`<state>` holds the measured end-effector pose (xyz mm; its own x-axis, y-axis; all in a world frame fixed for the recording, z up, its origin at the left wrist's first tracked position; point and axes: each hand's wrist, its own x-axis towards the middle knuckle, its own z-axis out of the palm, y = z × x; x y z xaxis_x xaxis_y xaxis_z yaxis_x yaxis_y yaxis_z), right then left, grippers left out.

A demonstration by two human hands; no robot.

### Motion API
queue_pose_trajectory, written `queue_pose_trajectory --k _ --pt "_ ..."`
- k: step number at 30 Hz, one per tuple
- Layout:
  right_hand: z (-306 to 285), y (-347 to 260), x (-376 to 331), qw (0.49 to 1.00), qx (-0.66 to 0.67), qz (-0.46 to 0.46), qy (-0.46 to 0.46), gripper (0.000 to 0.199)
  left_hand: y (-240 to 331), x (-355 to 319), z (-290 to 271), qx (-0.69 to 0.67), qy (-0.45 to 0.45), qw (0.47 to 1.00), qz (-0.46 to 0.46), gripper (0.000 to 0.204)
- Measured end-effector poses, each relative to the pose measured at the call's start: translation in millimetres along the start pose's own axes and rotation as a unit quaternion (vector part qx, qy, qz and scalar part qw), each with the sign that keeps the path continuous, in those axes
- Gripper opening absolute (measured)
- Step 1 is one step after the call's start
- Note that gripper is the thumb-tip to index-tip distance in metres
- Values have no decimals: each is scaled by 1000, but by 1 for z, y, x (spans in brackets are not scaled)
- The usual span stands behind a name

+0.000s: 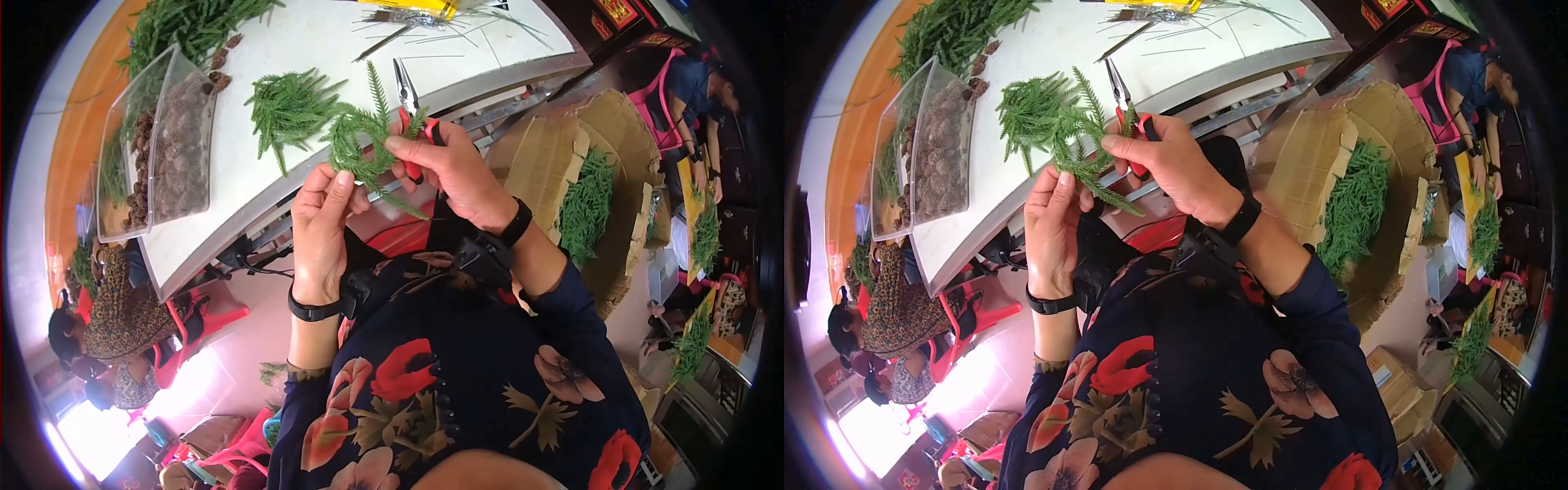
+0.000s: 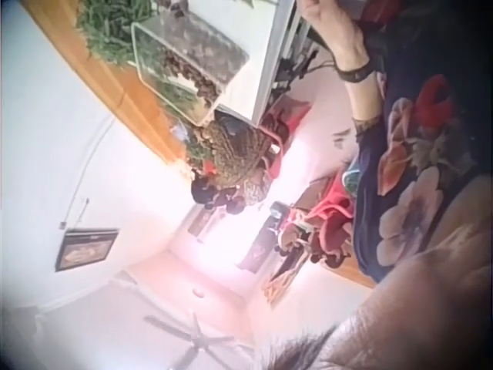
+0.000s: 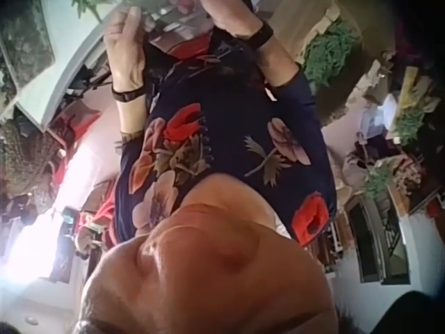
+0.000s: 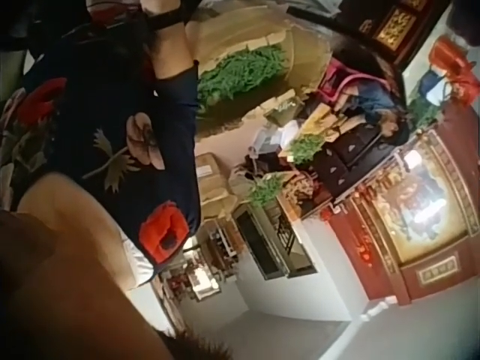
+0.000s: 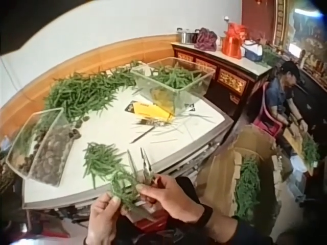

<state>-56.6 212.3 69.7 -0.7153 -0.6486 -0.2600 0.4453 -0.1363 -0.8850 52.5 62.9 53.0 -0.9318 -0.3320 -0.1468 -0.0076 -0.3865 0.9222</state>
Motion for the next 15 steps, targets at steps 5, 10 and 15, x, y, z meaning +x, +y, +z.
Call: queue_pose_trajectory --k 5,10,15 --pt "-11 -8 -7 999 8 54 0 26 1 5 7 -36 26 999 -31 11" --pt "-20 1 -8 999 7 33 -7 26 -6 7 9 -10 14 1000 -20 11" --pt "-27 12 -9 999 48 -2 4 24 -4 4 24 92 34 995 20 20"
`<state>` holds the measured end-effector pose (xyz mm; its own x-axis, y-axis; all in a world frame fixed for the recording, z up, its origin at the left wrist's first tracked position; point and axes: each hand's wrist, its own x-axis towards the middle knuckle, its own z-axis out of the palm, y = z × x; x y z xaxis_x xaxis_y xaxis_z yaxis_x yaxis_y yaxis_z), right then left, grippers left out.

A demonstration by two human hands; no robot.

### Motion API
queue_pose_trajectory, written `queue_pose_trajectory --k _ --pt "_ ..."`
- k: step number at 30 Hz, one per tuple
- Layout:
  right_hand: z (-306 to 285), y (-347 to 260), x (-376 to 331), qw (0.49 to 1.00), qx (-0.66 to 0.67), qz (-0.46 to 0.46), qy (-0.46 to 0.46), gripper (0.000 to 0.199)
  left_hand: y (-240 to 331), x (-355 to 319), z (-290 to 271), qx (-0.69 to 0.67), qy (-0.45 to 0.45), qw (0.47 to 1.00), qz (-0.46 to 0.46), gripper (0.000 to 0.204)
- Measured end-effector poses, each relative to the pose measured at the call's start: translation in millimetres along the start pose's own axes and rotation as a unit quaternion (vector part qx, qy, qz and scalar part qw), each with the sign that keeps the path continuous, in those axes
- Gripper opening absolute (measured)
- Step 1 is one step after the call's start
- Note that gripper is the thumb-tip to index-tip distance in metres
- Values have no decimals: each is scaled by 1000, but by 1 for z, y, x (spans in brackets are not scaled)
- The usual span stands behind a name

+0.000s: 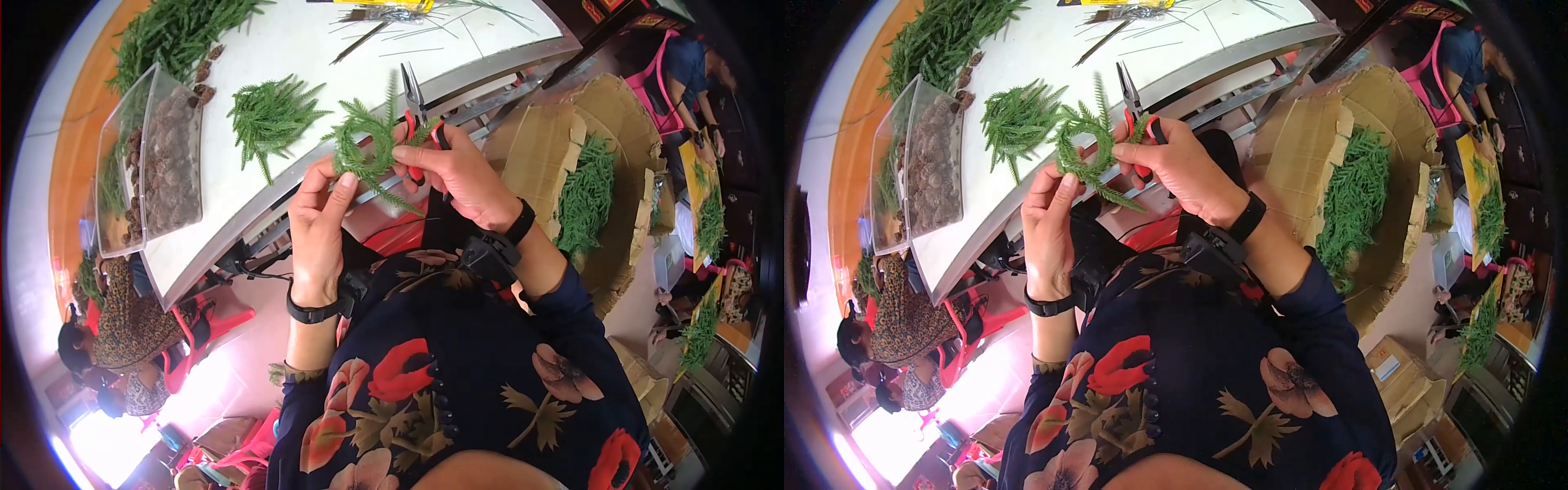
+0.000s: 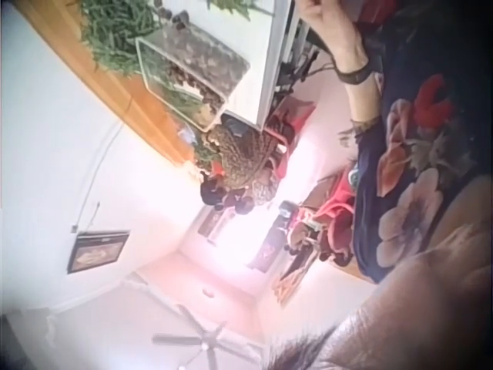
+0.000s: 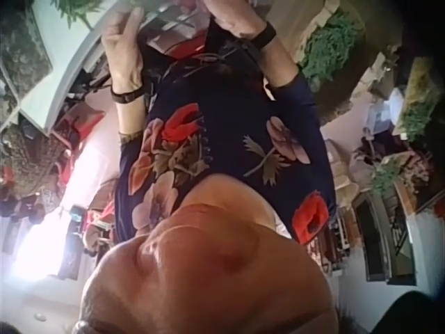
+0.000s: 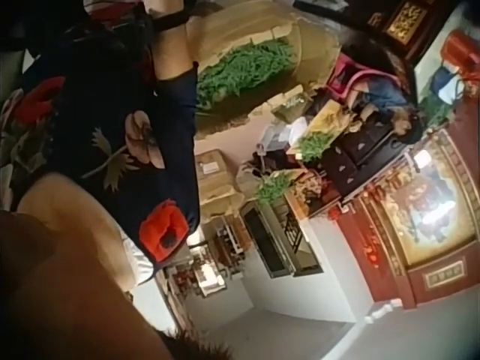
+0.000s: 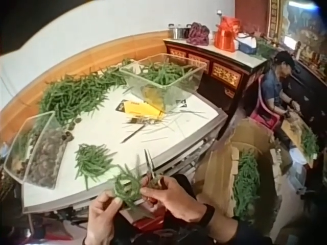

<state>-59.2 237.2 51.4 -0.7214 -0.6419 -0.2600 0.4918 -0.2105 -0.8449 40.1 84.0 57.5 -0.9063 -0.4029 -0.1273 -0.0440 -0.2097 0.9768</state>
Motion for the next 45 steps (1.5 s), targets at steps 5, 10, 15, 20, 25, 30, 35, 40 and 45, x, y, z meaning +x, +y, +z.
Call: queue_pose_trajectory --k 5,10,15,20,25,30,35,40,45 --pt "-1 -3 -7 1000 4 15 26 20 12 0 5 -7 7 1000 13 29" --pt "-7 10 -3 998 8 -19 57 16 21 8 15 -37 5 999 25 33" --pt "-10 17 -6 994 -43 -57 80 13 15 12 19 36 -21 999 34 32" --pt "-11 18 -14 973 -161 -103 125 11 4 13 14 38 0 998 43 29" --pt "-11 20 -17 973 -157 -101 133 12 0 17 16 12 2 1000 13 24" --pt "-10 17 -19 965 -188 -119 142 12 0 16 25 -9 27 999 -21 19" --pt "-6 14 -18 969 -190 -106 119 12 1 17 17 34 37 999 -10 19" --pt "-22 10 -6 942 -257 -179 121 11 27 39 -22 59 76 995 31 19" --pt "-56 -18 43 827 -396 -333 221 18 86 83 -71 171 101 976 87 19"
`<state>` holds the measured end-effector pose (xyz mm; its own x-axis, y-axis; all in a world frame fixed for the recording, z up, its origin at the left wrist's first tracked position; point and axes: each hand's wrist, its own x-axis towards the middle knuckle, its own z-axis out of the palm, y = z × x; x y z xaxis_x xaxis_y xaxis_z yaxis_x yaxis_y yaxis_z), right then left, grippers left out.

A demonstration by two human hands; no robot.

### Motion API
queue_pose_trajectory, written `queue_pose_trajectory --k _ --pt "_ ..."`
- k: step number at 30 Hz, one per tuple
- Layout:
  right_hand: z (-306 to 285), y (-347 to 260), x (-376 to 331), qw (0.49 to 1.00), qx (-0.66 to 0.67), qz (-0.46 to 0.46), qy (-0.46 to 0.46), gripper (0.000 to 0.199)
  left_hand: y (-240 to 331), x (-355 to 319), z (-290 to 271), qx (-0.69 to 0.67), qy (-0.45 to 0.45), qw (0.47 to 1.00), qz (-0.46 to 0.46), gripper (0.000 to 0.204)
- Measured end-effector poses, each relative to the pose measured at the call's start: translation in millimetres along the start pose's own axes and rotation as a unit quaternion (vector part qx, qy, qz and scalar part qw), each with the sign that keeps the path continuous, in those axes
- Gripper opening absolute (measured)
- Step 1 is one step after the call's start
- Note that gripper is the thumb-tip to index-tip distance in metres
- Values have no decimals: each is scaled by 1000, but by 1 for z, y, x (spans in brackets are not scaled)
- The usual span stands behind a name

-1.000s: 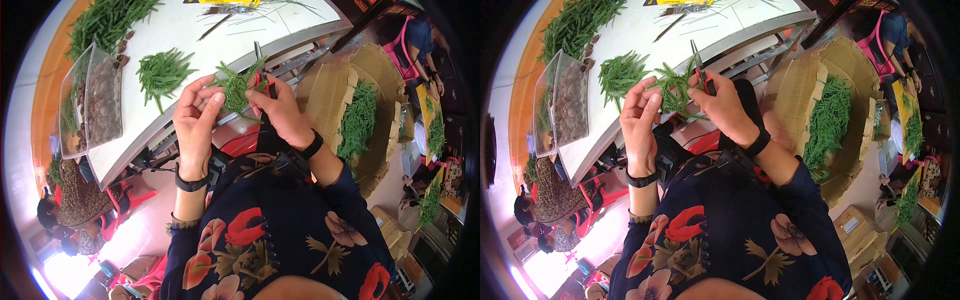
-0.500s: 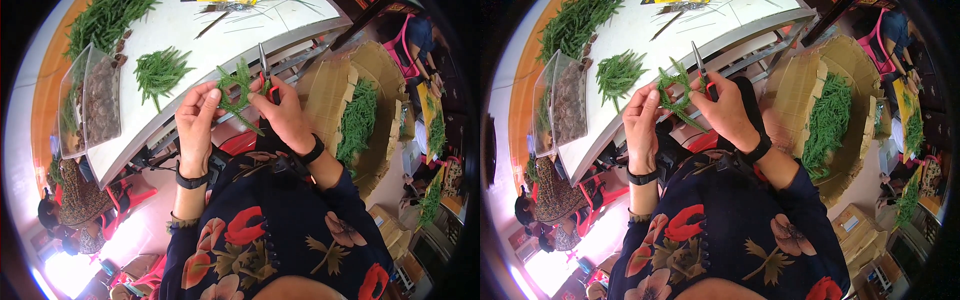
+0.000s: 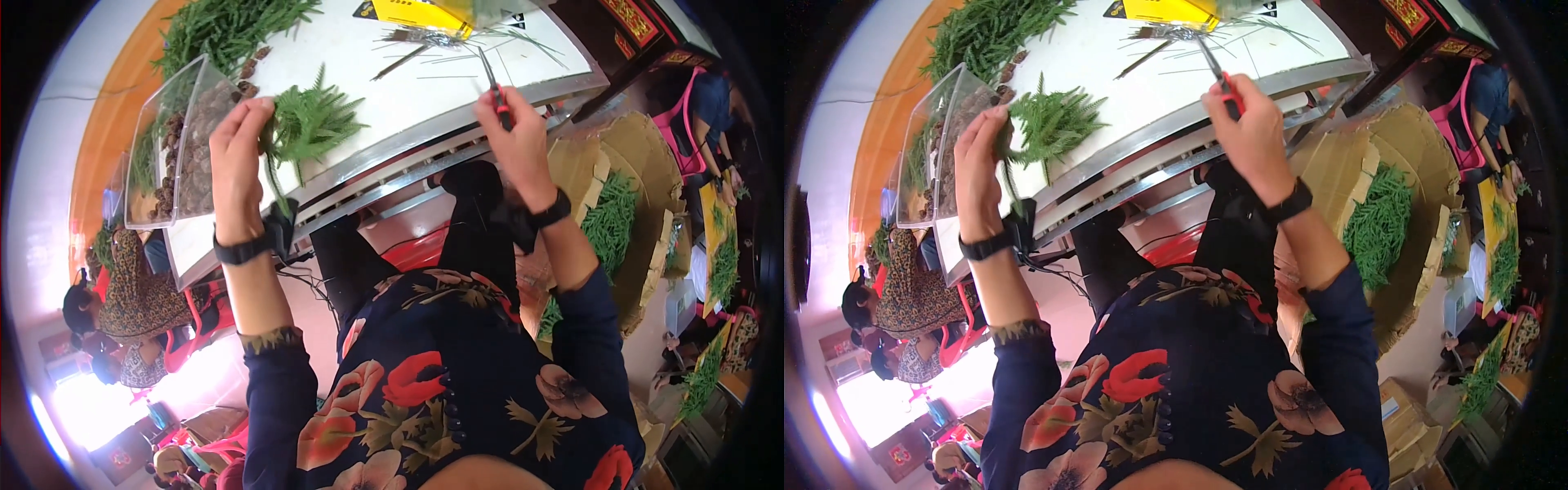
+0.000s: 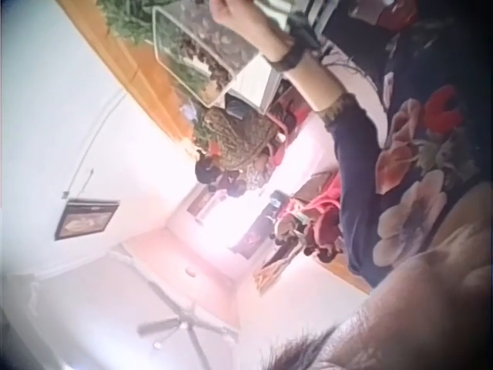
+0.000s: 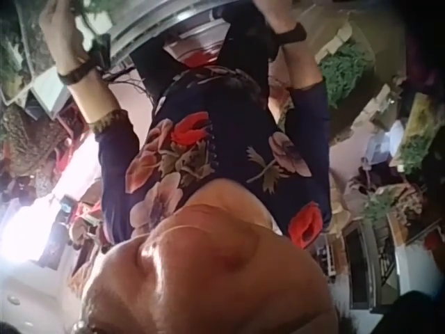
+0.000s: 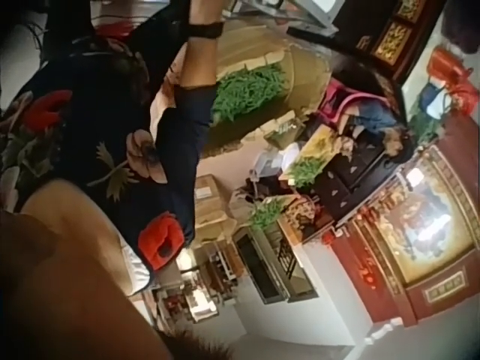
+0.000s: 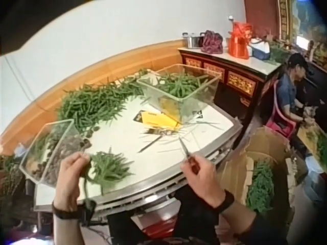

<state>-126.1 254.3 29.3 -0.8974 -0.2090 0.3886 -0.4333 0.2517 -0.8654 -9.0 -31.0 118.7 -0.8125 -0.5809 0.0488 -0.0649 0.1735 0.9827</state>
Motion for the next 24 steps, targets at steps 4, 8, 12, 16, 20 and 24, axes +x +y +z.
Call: queue_pose_trajectory --k 4,8,12,16,20,24 --pt "3 30 46 989 -148 -18 -4 20 -28 61 -5 168 -15 985 25 21" --pt "13 47 65 971 -220 -85 23 19 -81 82 9 471 5 869 152 23" --pt "17 63 64 954 -227 -193 41 21 -98 67 32 524 23 835 165 19" --pt "18 59 65 947 -245 -205 1 29 -101 56 38 561 37 803 196 16" --pt "15 57 70 946 -251 -207 -13 30 -101 55 32 534 26 821 198 17" --pt "18 56 68 944 -245 -220 -34 33 -93 63 12 481 -5 861 167 23"
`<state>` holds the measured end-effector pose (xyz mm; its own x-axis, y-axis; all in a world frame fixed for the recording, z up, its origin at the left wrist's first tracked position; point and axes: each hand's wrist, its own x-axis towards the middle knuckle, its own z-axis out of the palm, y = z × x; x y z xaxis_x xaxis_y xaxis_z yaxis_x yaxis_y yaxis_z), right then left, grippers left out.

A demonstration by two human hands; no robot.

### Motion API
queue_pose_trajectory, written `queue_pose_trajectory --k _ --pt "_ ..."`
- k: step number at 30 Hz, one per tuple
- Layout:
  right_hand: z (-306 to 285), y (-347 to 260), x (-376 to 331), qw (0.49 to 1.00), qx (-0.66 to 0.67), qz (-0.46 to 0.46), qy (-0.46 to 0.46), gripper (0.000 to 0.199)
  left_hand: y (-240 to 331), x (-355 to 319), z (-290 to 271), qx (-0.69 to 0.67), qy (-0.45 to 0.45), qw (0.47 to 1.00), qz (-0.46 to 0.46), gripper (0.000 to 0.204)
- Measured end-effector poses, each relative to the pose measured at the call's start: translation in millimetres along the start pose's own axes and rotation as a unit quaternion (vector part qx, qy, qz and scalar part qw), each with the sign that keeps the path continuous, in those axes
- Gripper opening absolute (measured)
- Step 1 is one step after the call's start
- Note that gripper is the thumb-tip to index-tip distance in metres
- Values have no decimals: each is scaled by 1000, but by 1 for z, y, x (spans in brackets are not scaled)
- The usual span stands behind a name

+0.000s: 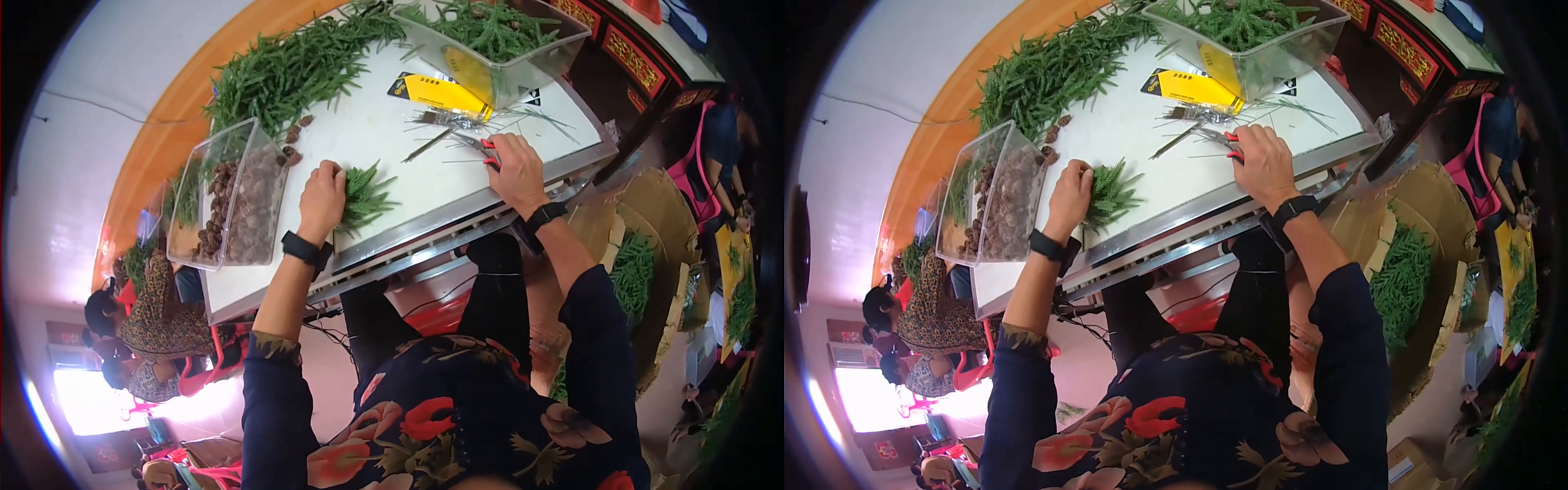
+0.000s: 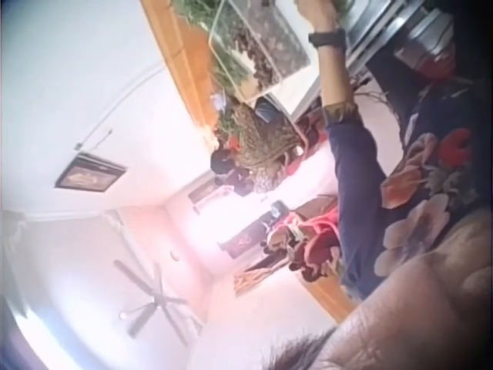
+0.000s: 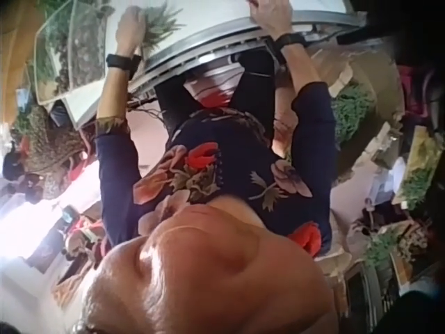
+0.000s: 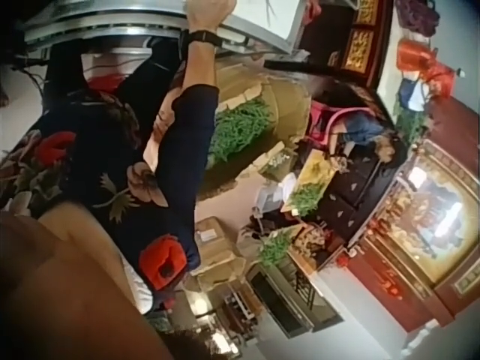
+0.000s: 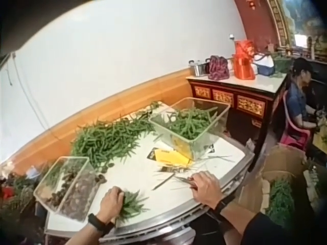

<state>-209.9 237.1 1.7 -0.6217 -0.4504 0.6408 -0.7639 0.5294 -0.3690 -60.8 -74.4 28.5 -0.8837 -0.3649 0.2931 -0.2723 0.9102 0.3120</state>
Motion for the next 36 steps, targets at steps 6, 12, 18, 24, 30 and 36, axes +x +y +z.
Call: queue_pose_trajectory --k 6,12,18,24,30,36 --pt "-5 1 1 1000 -14 2 -26 34 -12 37 -52 -157 -88 982 -58 34" --pt "-8 -2 7 999 -13 22 -37 34 -27 125 -74 -161 -103 980 -51 40" --pt "-9 -3 8 999 -1 24 -33 34 -43 235 -47 -103 -157 973 -136 47" --pt "-8 -9 7 997 5 61 -44 34 -87 289 -8 -37 -11 989 -145 65" --pt "-9 -6 12 995 1 82 -53 34 -107 305 15 -9 -59 988 -139 71" --pt "-6 -6 17 997 6 72 -40 34 -91 307 -33 -238 61 968 -53 54"
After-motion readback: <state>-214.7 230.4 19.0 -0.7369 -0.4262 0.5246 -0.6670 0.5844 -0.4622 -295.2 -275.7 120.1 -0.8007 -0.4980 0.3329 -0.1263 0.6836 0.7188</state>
